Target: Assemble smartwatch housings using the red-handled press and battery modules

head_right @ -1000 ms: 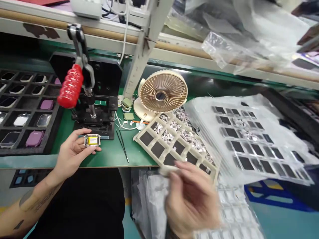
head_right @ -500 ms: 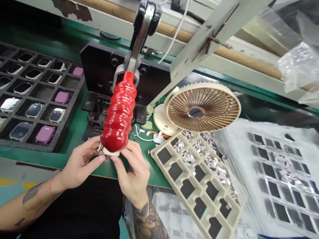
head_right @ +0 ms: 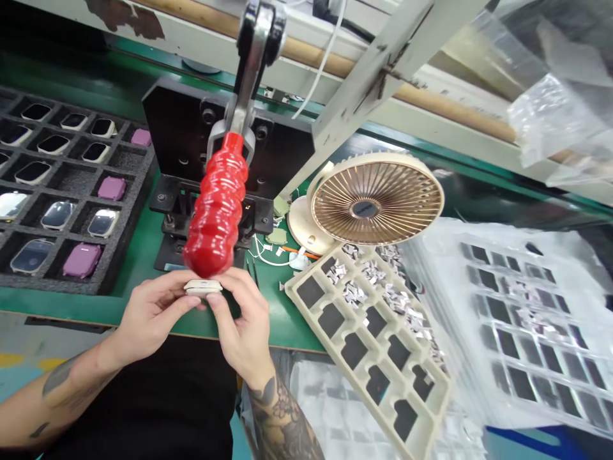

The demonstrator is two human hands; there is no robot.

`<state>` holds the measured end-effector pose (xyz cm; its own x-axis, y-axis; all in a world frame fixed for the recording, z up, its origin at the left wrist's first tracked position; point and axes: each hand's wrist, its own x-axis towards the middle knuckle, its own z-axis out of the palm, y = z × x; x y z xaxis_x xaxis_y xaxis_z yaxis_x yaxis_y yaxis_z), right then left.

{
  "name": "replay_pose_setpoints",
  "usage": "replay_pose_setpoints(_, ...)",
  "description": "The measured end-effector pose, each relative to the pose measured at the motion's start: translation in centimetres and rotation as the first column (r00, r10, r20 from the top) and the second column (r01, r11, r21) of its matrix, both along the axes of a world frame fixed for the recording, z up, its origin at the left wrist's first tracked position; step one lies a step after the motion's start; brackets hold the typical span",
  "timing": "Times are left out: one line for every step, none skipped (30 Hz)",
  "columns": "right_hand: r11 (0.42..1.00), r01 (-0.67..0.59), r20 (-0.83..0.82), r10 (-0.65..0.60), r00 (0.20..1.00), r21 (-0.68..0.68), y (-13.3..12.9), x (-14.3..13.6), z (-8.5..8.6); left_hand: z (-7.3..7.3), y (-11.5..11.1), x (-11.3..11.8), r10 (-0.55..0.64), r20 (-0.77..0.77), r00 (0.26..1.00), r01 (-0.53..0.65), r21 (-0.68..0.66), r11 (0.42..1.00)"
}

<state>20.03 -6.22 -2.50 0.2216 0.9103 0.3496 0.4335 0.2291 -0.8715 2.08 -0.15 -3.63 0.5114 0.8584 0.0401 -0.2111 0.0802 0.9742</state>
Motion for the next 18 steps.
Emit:
replay_pose_setpoints(1.0, 0.006, -0.004, -0.006, 1.0, 0.018, 0.0, -0.1, 0.0, 0.1, 0.0, 0.0, 0.002, -0.003, 1.0, -0.002, 0.017, 1.0)
replay_pose_setpoints(0.999, 0.007, -0.005, -0.006, 1.0, 0.036, 0.1, -0.3, 0.0, 0.2, 0.0, -0.1, 0.009, -0.005, 1.0, -0.009, 0.044, 0.999)
replay_pose_setpoints(0.999, 0.001, -0.004, -0.001, 1.0, 0.053, 0.1, -0.5, 0.0, 0.3, 0.0, -0.2, 0.024, -0.013, 1.0, -0.023, 0.086, 0.996)
replay_pose_setpoints(0.998, 0.0, -0.004, 0.001, 1.0, 0.068, 0.0, -0.7, 0.0, 0.4, 0.0, -0.3, 0.047, -0.026, 0.999, -0.042, 0.141, 0.989)
replay_pose_setpoints(0.997, 0.001, -0.005, -0.001, 1.0, 0.08, 0.0, -0.8, 0.0, 0.6, 0.0, -0.4, 0.073, -0.039, 0.997, -0.064, 0.202, 0.977)
replay_pose_setpoints(0.996, 0.006, -0.006, -0.006, 1.0, 0.087, -0.1, -1.0, 0.1, 0.7, -0.1, -0.5, 0.101, -0.05, 0.994, -0.084, 0.259, 0.962)
replay_pose_setpoints(0.996, 0.01, -0.004, -0.009, 1.0, 0.087, -0.1, -1.1, 0.4, 0.9, -0.1, -0.6, 0.124, -0.059, 0.991, -0.101, 0.298, 0.949)
replay_pose_setpoints(0.997, 0.003, 0.011, -0.004, 1.0, 0.077, -0.1, -1.1, 0.8, 1.1, 0.0, -0.7, 0.139, -0.066, 0.988, -0.112, 0.312, 0.944)
replay_pose_setpoints(0.998, -0.01, 0.043, 0.007, 0.999, 0.064, 0.0, -1.0, 1.4, 1.2, 0.1, -0.7, 0.139, -0.069, 0.988, -0.113, 0.292, 0.95)
replay_pose_setpoints(0.998, -0.013, 0.092, 0.007, 0.996, 0.062, 0.2, -0.7, 2.2, 1.4, 0.3, -0.8, 0.131, -0.064, 0.989, -0.112, 0.237, 0.965)
replay_pose_setpoints(0.997, 0.003, 0.153, -0.015, 0.988, 0.08, 0.6, -0.3, 3.2, 1.5, 0.5, -0.8, 0.12, -0.051, 0.991, -0.111, 0.153, 0.982)
replay_pose_setpoints(0.991, 0.037, 0.215, -0.065, 0.975, 0.132, 1.2, 0.2, 4.3, 1.6, 0.8, -0.7, 0.107, -0.032, 0.994, -0.105, 0.052, 0.993)
replay_pose_setpoints(0.972, 0.083, 0.267, -0.141, 0.953, 0.22, 2.0, 0.7, 5.4, 1.6, 1.1, -0.7, 0.096, -0.007, 0.995, -0.096, -0.05, 0.994)
replay_pose_setpoints(0.934, 0.118, 0.305, -0.227, 0.925, 0.338, 3.0, 1.2, 6.5, 1.6, 1.3, -0.7, 0.089, 0.024, 0.996, -0.085, -0.136, 0.987)
replay_pose_setpoints(0.878, 0.115, 0.341, -0.297, 0.892, 0.465, 4.2, 1.7, 7.5, 1.6, 1.4, -0.7, 0.086, 0.053, 0.995, -0.074, -0.2, 0.977)
replay_pose_setpoints(0.815, 0.069, 0.379, -0.339, 0.861, 0.575, 5.5, 2.0, 8.4, 1.5, 1.5, -0.8, 0.082, 0.081, 0.993, -0.06, -0.24, 0.969)
replay_pose_setpoints(0.753, -0.002, 0.416, -0.361, 0.835, 0.658, 6.9, 2.2, 9.1, 1.5, 1.6, -0.9, 0.071, 0.107, 0.992, -0.041, -0.262, 0.964)
replay_pose_setpoints(0.691, -0.073, 0.443, -0.373, 0.815, 0.719, 8.3, 2.2, 9.8, 1.5, 1.6, -1.0, 0.061, 0.131, 0.989, -0.023, -0.274, 0.962)
